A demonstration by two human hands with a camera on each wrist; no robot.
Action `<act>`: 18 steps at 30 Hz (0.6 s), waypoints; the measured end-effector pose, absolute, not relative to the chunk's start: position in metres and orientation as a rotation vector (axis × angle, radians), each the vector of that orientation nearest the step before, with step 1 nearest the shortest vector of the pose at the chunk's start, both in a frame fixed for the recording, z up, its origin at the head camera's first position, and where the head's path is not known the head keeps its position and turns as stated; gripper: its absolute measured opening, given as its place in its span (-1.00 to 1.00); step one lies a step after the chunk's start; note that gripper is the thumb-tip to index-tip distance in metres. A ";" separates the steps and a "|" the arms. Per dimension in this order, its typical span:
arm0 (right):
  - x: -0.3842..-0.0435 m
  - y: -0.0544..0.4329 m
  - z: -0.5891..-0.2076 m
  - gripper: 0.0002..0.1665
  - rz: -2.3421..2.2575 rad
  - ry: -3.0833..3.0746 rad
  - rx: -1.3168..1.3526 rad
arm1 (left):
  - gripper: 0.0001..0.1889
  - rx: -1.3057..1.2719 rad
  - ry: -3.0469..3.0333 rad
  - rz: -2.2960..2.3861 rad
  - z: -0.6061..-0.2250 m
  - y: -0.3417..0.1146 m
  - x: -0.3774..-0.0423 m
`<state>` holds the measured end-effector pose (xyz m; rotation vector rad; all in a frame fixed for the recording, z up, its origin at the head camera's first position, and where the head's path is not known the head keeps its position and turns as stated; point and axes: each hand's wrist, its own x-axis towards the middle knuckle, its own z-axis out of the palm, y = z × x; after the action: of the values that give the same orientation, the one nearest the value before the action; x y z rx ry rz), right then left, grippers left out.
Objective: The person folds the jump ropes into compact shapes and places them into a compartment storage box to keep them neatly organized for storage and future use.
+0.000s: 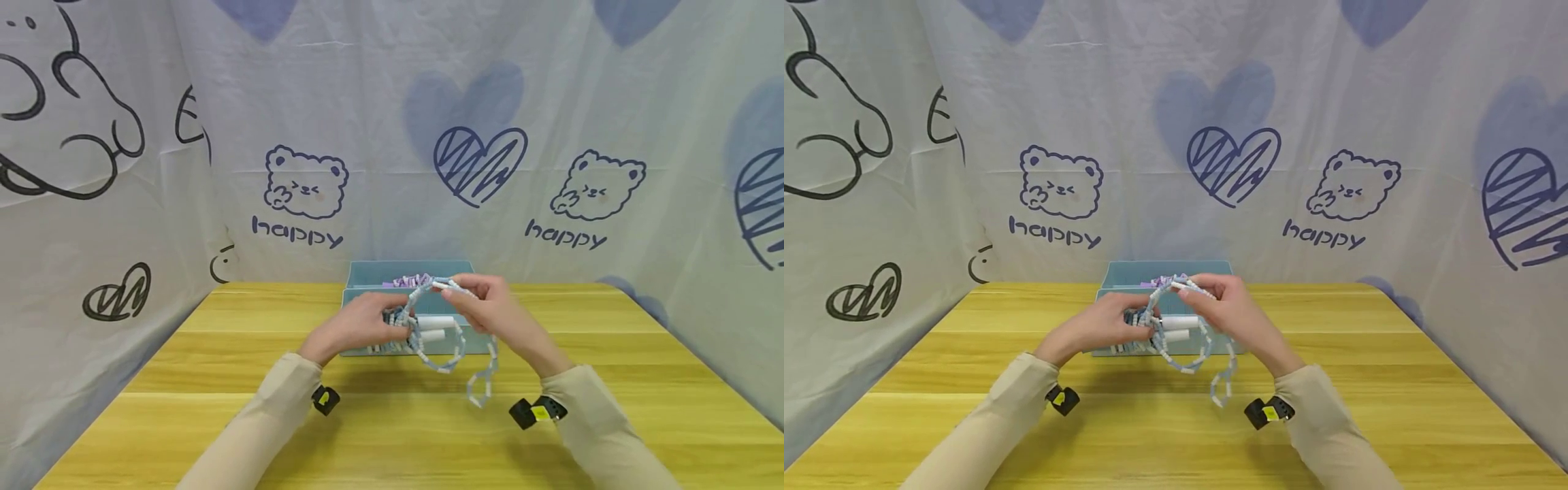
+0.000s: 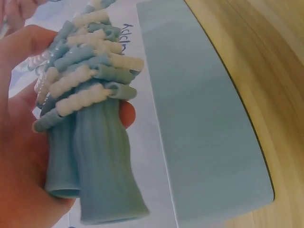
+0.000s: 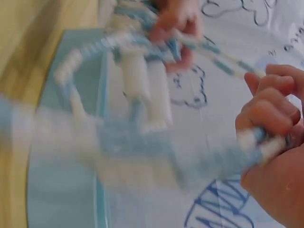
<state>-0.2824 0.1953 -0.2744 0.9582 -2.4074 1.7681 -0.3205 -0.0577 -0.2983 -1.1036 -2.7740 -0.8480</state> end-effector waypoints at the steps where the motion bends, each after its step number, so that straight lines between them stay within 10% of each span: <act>1: -0.284 0.199 -0.273 -0.73 1.748 -2.405 0.915 | -0.82 -1.114 -2.776 -0.832 -0.298 -0.059 -0.321; 18: -0.295 0.260 -0.259 -0.67 1.127 -2.524 0.622 | -0.68 -1.132 -2.827 -0.779 -0.304 -0.074 -0.328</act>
<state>-0.2950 0.2598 -0.2588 0.6215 -2.5240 1.1275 -0.3280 -0.0736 -0.3042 -1.1323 -2.8267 -0.7786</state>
